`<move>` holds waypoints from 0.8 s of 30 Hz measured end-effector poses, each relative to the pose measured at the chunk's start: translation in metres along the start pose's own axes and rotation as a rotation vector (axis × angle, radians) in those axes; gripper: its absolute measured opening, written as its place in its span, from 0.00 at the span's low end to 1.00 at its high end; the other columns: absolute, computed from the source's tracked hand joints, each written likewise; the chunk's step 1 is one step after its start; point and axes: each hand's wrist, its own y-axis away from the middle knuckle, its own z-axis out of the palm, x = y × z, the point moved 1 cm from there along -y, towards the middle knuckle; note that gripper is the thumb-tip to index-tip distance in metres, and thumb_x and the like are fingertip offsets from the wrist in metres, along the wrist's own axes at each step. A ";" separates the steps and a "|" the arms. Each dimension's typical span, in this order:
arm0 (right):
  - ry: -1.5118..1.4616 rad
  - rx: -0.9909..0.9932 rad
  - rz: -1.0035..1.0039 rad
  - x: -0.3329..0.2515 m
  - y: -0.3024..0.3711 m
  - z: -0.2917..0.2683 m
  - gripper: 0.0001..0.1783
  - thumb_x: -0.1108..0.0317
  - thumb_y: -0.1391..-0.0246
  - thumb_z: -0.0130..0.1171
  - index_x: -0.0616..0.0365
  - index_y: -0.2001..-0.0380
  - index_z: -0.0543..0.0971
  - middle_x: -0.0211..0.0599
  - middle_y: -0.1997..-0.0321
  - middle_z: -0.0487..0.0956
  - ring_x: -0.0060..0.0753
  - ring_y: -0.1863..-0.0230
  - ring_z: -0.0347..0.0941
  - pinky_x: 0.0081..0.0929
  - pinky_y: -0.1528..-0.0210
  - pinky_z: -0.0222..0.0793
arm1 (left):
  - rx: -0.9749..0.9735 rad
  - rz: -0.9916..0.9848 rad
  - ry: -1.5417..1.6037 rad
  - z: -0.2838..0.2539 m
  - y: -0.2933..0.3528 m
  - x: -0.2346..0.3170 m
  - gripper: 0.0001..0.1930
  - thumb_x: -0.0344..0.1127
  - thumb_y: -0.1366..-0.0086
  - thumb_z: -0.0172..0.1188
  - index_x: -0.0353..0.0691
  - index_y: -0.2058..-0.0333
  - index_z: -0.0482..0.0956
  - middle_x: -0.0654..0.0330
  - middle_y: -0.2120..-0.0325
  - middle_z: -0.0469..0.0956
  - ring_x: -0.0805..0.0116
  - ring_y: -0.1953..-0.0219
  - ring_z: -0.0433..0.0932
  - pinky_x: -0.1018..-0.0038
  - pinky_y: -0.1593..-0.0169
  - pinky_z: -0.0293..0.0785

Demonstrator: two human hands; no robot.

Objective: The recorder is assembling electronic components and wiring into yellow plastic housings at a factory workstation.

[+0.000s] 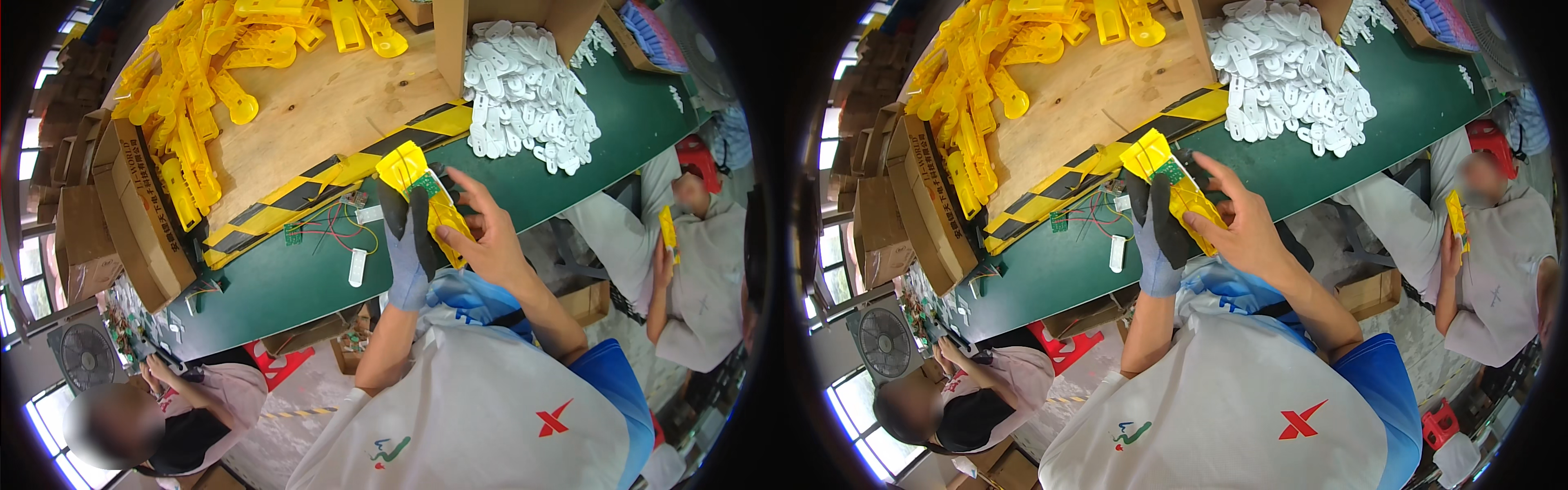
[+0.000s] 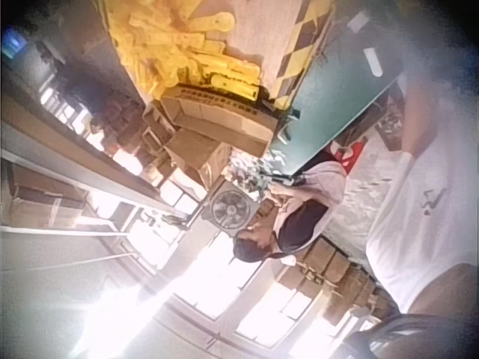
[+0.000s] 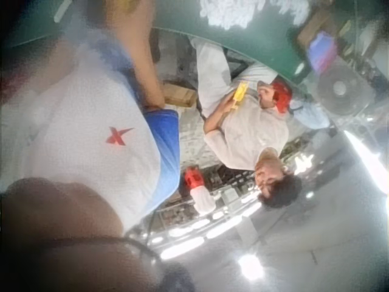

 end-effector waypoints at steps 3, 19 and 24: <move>0.115 0.009 0.020 0.002 -0.001 0.000 0.34 0.68 0.47 0.67 0.55 0.37 0.68 0.45 0.54 0.80 0.20 0.70 0.75 0.21 0.66 0.73 | 0.024 -0.009 -0.204 -0.011 -0.003 -0.006 0.19 0.30 0.31 0.55 0.37 0.44 0.65 0.57 0.55 0.75 0.71 0.58 0.78 0.75 0.57 0.79; 0.352 -0.189 -0.195 -0.001 -0.007 -0.014 0.31 0.69 0.52 0.70 0.55 0.42 0.76 0.42 0.58 0.82 0.29 0.70 0.79 0.25 0.67 0.76 | 0.083 -0.024 -0.201 -0.057 -0.004 -0.029 0.39 0.15 0.39 0.54 0.39 0.32 0.49 0.53 0.39 0.64 0.62 0.40 0.68 0.69 0.39 0.69; 0.573 0.363 -0.254 -0.004 -0.031 -0.053 0.12 0.65 0.49 0.68 0.56 0.62 0.83 0.36 0.63 0.82 0.27 0.75 0.79 0.24 0.77 0.68 | 0.018 -0.066 -0.216 -0.027 -0.007 -0.004 0.18 0.33 0.29 0.53 0.40 0.44 0.62 0.54 0.58 0.77 0.64 0.61 0.81 0.71 0.58 0.79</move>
